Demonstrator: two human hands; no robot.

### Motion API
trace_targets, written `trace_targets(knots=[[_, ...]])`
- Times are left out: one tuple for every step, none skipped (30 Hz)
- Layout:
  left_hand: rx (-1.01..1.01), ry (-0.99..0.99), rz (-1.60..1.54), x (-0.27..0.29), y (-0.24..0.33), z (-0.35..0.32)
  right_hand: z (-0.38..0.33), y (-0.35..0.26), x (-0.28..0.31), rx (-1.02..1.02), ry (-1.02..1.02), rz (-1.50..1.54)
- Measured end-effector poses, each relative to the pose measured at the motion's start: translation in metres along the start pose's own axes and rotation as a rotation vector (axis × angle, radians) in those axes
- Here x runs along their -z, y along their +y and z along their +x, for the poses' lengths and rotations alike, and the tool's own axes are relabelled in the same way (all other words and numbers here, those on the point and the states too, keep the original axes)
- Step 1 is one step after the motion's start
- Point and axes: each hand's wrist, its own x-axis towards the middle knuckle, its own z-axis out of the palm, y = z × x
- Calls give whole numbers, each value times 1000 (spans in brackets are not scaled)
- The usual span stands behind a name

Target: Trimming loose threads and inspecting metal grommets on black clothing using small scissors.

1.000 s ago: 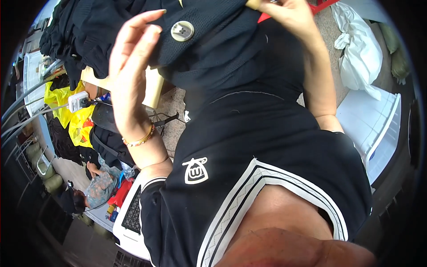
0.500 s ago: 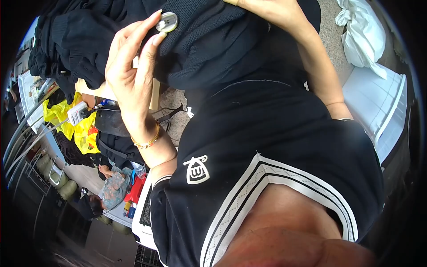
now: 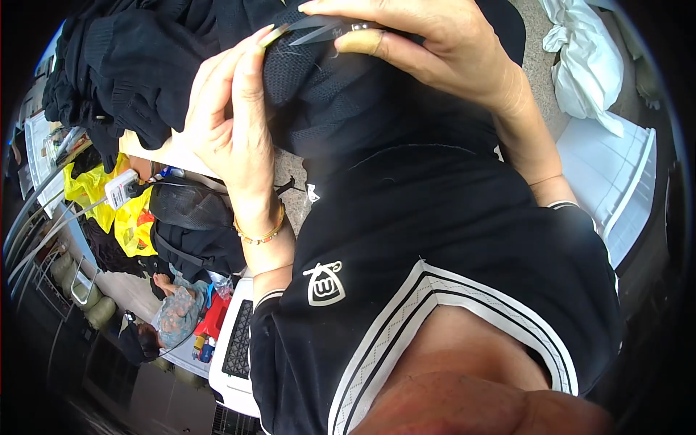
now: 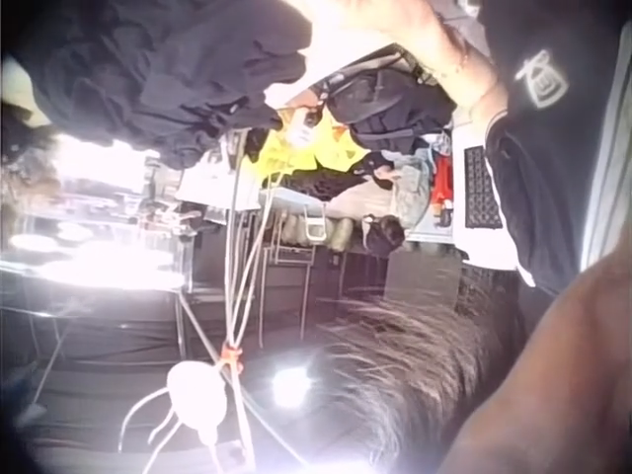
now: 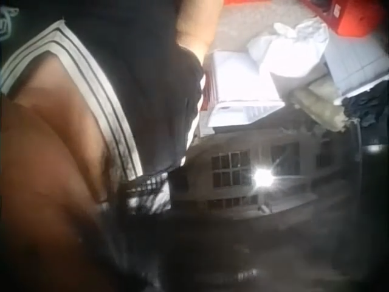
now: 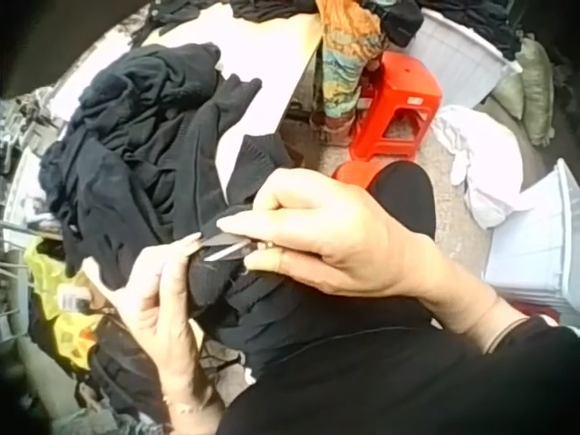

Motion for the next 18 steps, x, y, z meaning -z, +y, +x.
trace_targets(knots=[[0, 3, -2, -1, 0, 0, 1, -1, 0, 0, 2, -38], [-6, 0, -2, -1, 0, 0, 1, -2, 1, 1, 5, -76], [-12, -5, 0, -2, 0, 0, 2, -2, 1, 2, 3, -76], [-12, -3, 0, -2, 1, 1, 3, -2, 2, 25, -5, -135], [-9, -5, -5, -2, 2, 1, 3, -2, 2, 48, -12, -194], [-6, -10, -12, -3, 2, 1, 4, -3, 3, 47, -13, -197], [-6, -10, -14, -4, 2, 1, 4, -3, 3, 49, -9, -207], [-4, -9, -18, -4, 2, 0, 4, -4, 4, 51, -5, -217], [0, -8, -22, -5, 2, 0, 4, -4, 4, 51, -5, -218], [-1, -8, -23, -5, 2, 0, 4, -5, 4, 56, -18, -238], [-10, -15, -12, -5, 2, 0, 4, -5, 4, 61, -31, -258], [-18, -20, -2, -6, 1, -1, 4, -4, 4, 61, -31, -258], [-18, -21, -2, -6, 1, -1, 3, -3, 4, 79, -27, -260], [-24, -27, -2, -6, 0, -1, 3, -2, 3, 98, -23, -261], [-29, -32, -2, -7, 0, 0, 4, -3, 4, 98, -24, -261], [-29, -31, -2, -7, 1, 0, 4, -3, 5, 96, -30, -274], [-34, -30, 7, -7, 1, 0, 5, -4, 6, 94, -37, -287], [-39, -29, 16, -8, 1, 0, 4, -4, 6, 94, -37, -287]])
